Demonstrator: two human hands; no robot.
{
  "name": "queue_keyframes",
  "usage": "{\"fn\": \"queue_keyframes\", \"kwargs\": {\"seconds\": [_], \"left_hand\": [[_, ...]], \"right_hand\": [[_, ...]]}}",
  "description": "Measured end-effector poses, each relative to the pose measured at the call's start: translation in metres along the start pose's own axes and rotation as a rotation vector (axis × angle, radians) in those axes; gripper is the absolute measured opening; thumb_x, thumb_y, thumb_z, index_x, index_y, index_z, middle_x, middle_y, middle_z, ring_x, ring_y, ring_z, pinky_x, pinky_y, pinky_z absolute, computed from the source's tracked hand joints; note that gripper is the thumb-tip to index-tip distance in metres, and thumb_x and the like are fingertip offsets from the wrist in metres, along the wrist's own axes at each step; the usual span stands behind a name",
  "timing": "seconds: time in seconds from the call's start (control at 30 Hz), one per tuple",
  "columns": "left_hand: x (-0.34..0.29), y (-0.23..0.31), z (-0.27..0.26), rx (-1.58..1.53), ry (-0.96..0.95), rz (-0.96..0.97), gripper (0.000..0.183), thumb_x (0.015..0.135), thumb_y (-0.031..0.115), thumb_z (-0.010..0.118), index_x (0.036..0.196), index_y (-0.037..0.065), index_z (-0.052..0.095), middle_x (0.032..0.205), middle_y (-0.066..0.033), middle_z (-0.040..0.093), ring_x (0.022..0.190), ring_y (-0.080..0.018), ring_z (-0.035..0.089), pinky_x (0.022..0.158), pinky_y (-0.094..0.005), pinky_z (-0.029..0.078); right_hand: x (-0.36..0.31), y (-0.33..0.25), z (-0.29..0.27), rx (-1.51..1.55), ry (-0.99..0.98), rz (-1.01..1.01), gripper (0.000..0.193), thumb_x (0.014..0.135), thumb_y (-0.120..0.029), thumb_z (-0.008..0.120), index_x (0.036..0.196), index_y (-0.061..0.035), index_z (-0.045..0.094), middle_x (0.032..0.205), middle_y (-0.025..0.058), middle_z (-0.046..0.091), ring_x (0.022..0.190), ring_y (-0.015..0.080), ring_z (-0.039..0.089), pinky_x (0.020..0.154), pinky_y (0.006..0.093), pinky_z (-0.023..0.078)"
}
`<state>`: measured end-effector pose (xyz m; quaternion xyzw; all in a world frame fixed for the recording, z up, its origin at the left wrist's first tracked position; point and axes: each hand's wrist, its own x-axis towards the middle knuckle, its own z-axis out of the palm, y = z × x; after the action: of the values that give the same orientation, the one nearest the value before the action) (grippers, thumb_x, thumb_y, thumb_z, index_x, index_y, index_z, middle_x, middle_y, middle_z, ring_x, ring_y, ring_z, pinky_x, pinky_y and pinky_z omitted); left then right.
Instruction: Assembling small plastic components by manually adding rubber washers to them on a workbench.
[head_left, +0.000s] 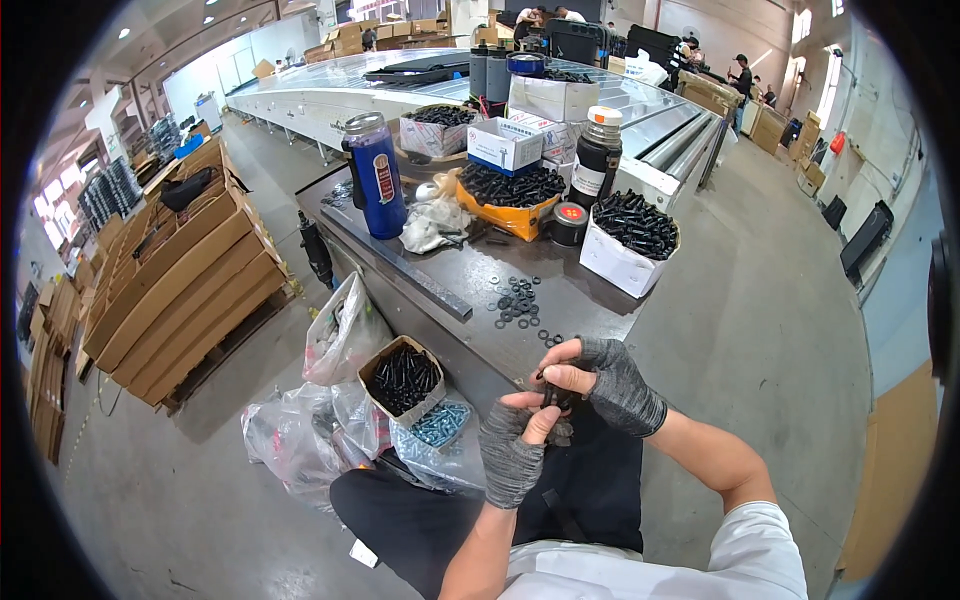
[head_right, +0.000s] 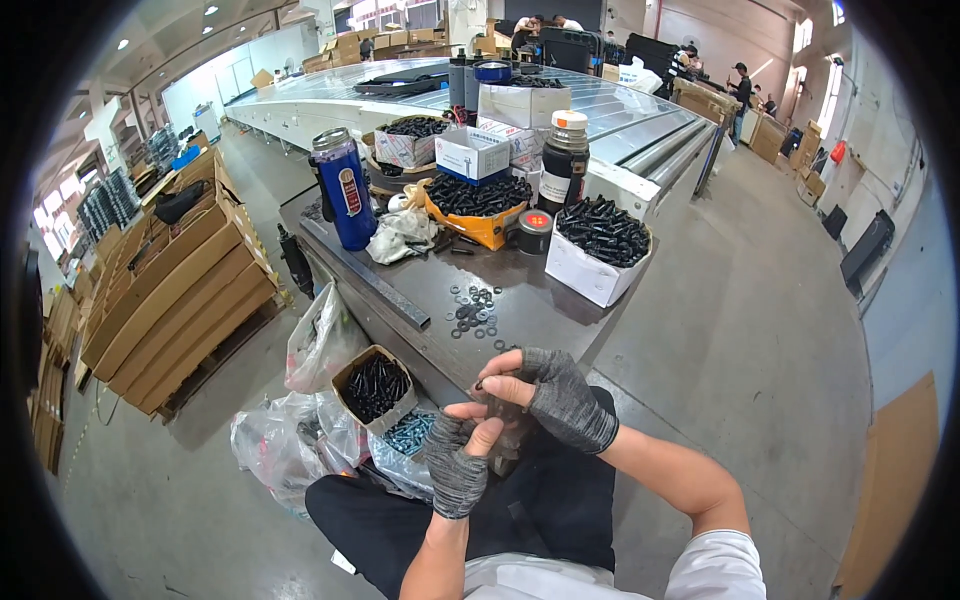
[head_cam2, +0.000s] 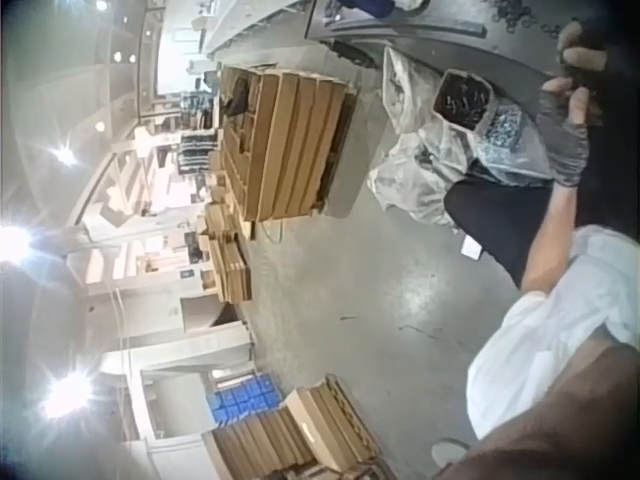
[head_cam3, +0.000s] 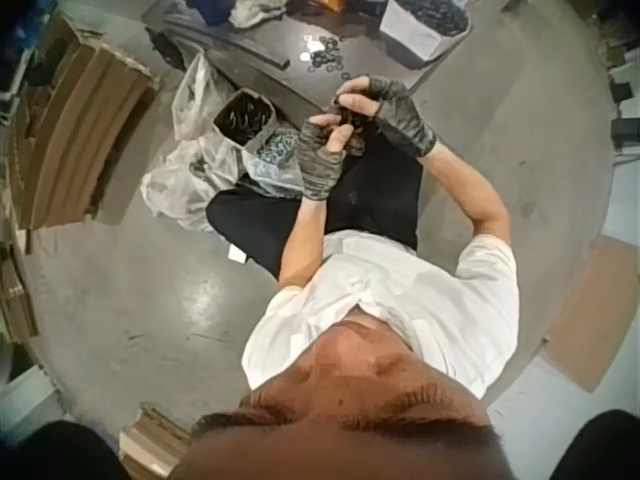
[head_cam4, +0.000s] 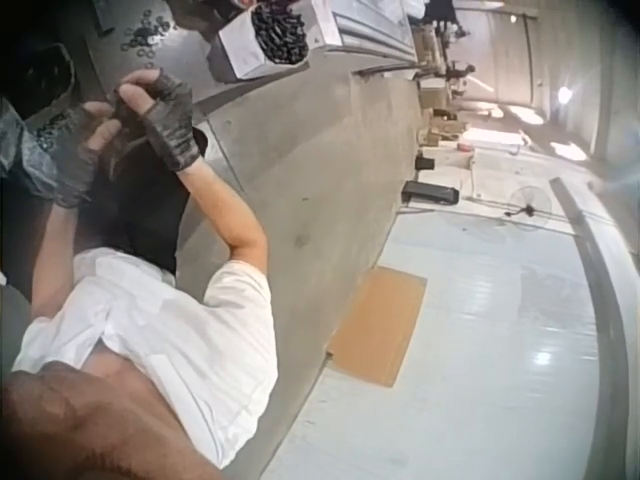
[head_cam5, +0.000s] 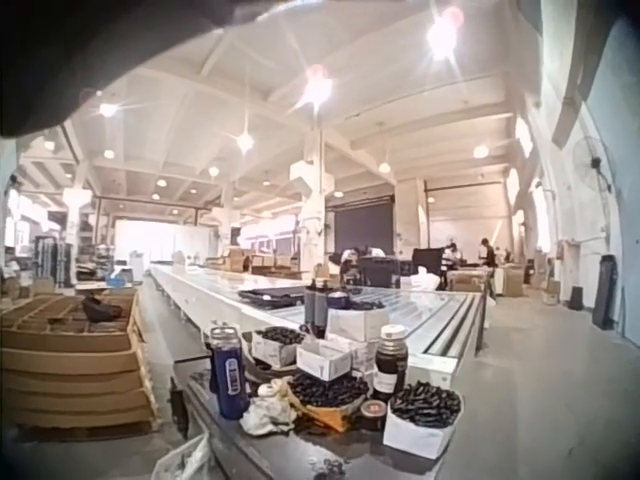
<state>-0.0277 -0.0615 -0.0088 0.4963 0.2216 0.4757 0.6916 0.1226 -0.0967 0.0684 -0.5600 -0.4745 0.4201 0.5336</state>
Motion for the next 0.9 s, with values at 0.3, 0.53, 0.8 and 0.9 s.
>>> {"fn": "queue_keyframes", "kwargs": {"seconds": [0.3,0.53,0.8,0.9], "left_hand": [[0.006,-0.001,-0.005,-0.141,-0.018,-0.023,0.017,0.093,0.009,0.070,0.104,-0.001,0.060,0.094,-0.0117,0.070,0.084,-0.0187,0.070,0.073,-0.0289,0.056],[0.008,-0.005,-0.014,-0.228,-0.006,-0.054,0.020,0.093,0.011,0.070,0.104,-0.002,0.060,0.095,-0.0122,0.069,0.083,-0.0197,0.070,0.072,-0.0294,0.056],[0.031,-0.007,-0.016,-0.161,-0.020,-0.087,0.020,0.092,0.010,0.071,0.105,-0.002,0.061,0.092,-0.0119,0.070,0.085,-0.0194,0.071,0.073,-0.0289,0.056],[0.028,-0.007,-0.015,-0.194,-0.021,-0.095,0.020,0.092,0.010,0.071,0.105,-0.002,0.061,0.092,-0.0119,0.071,0.086,-0.0191,0.071,0.074,-0.0292,0.057]], "right_hand": [[0.004,0.004,0.004,-0.135,0.054,-0.090,0.016,0.094,-0.016,0.065,0.101,-0.0009,0.067,0.100,0.0062,0.069,0.095,0.0134,0.063,0.088,0.0308,0.051],[0.008,-0.002,0.008,-0.010,0.016,-0.044,0.015,0.095,-0.014,0.065,0.101,-0.0008,0.066,0.100,0.0065,0.069,0.093,0.0133,0.064,0.085,0.0298,0.052],[0.017,0.001,0.001,0.000,0.081,-0.031,0.012,0.094,-0.011,0.065,0.100,-0.0009,0.067,0.098,0.0069,0.070,0.093,0.0143,0.065,0.086,0.0297,0.052],[0.014,0.004,-0.003,-0.148,0.042,-0.145,0.013,0.093,-0.010,0.067,0.101,0.0000,0.067,0.095,0.0055,0.069,0.087,0.0122,0.065,0.080,0.0283,0.054]]}}
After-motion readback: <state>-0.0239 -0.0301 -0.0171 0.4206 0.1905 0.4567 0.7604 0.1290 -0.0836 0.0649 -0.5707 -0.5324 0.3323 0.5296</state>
